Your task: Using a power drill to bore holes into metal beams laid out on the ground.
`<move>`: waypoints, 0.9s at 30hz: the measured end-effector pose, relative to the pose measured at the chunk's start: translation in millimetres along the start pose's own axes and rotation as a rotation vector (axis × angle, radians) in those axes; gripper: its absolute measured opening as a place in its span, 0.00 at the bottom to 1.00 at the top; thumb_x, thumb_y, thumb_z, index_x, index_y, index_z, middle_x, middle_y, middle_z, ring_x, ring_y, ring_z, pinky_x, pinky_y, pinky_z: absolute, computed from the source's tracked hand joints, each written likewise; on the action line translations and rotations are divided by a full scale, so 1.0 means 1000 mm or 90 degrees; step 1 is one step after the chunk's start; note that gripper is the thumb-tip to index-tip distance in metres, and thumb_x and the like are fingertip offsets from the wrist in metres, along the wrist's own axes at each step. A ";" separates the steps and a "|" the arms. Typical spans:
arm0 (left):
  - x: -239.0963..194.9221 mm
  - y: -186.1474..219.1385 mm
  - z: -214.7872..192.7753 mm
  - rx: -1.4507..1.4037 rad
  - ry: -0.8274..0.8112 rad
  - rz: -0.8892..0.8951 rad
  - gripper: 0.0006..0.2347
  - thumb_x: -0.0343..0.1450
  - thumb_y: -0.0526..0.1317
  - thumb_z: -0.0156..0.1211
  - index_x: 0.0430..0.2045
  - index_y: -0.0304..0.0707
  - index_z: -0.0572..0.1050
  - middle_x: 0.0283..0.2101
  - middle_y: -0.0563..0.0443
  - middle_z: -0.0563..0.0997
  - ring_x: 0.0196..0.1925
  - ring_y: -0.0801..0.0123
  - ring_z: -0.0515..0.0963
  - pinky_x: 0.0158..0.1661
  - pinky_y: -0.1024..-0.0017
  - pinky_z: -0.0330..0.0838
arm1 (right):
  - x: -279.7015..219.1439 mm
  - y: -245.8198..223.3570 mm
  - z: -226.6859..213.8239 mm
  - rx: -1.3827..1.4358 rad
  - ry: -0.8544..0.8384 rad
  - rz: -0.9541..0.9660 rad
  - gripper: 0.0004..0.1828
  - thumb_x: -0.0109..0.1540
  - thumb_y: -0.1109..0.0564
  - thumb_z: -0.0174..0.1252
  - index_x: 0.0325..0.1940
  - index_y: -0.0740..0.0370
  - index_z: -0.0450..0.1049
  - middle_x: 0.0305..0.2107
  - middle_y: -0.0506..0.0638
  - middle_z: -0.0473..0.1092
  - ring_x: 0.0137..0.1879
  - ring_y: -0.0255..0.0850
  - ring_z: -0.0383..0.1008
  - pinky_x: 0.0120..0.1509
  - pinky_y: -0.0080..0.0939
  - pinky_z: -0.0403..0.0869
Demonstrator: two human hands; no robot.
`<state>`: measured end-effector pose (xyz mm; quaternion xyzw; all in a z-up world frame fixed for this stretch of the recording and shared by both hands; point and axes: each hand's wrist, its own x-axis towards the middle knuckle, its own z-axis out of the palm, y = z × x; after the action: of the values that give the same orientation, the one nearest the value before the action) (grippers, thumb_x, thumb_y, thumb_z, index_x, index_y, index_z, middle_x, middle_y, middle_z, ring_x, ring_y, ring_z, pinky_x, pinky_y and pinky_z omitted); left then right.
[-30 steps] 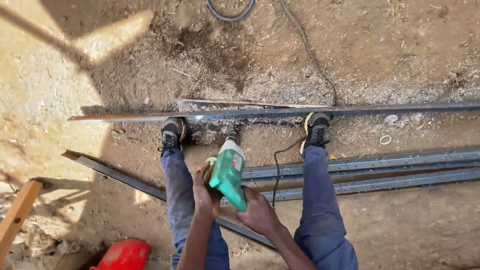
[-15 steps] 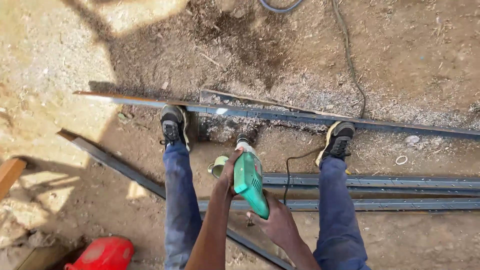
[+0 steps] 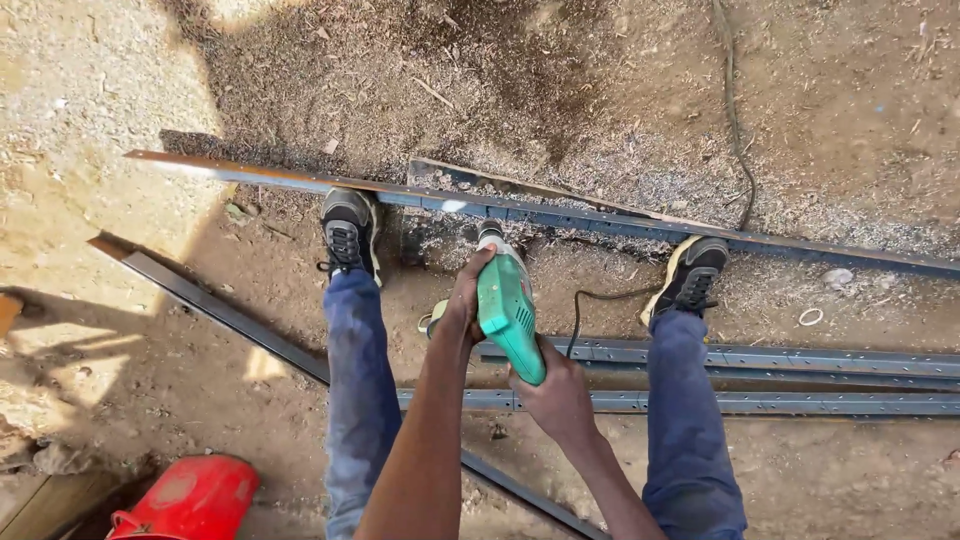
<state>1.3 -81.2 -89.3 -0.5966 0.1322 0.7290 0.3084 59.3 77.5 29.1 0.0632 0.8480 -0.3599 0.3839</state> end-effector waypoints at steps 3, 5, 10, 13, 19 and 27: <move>-0.008 0.003 0.006 0.001 0.000 0.007 0.21 0.66 0.52 0.63 0.40 0.31 0.74 0.30 0.42 0.80 0.29 0.56 0.79 0.35 0.56 0.78 | 0.000 -0.004 -0.001 -0.005 -0.018 0.016 0.29 0.56 0.50 0.71 0.57 0.64 0.72 0.22 0.49 0.75 0.20 0.37 0.70 0.26 0.40 0.74; -0.008 0.001 0.006 -0.001 0.000 -0.002 0.24 0.65 0.53 0.64 0.43 0.29 0.73 0.31 0.40 0.81 0.29 0.56 0.80 0.36 0.57 0.78 | -0.002 -0.002 -0.002 -0.015 -0.011 0.013 0.29 0.56 0.50 0.72 0.57 0.64 0.72 0.23 0.51 0.76 0.21 0.39 0.71 0.27 0.42 0.74; -0.024 0.005 0.020 -0.006 0.008 -0.024 0.26 0.66 0.54 0.62 0.45 0.27 0.72 0.32 0.38 0.81 0.30 0.55 0.81 0.37 0.57 0.78 | 0.000 -0.009 -0.007 -0.008 -0.024 0.036 0.30 0.56 0.50 0.72 0.57 0.64 0.72 0.25 0.55 0.77 0.23 0.42 0.74 0.29 0.44 0.75; -0.049 0.010 0.046 -0.039 0.094 0.026 0.14 0.62 0.49 0.73 0.28 0.40 0.78 0.25 0.47 0.82 0.24 0.64 0.83 0.33 0.69 0.79 | 0.004 -0.017 -0.012 0.053 -0.036 0.123 0.29 0.55 0.51 0.67 0.58 0.65 0.74 0.35 0.67 0.80 0.43 0.67 0.81 0.44 0.65 0.80; -0.053 0.009 0.041 -0.036 0.096 0.018 0.16 0.62 0.53 0.73 0.28 0.41 0.78 0.27 0.47 0.83 0.25 0.64 0.83 0.33 0.69 0.79 | 0.011 -0.009 -0.013 0.056 -0.059 0.106 0.30 0.53 0.50 0.68 0.57 0.63 0.75 0.34 0.65 0.80 0.41 0.63 0.83 0.44 0.61 0.82; -0.134 0.017 0.081 0.378 0.325 0.320 0.23 0.71 0.50 0.60 0.56 0.35 0.72 0.55 0.33 0.75 0.61 0.44 0.74 0.58 0.46 0.68 | 0.018 -0.032 -0.012 0.038 -0.111 0.084 0.30 0.55 0.45 0.68 0.54 0.65 0.74 0.33 0.66 0.80 0.39 0.65 0.82 0.42 0.64 0.81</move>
<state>-60.0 -87.9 55.8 -0.5926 0.5473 0.5414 0.2370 27.1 58.9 39.5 0.0990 0.7942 -0.3629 0.4772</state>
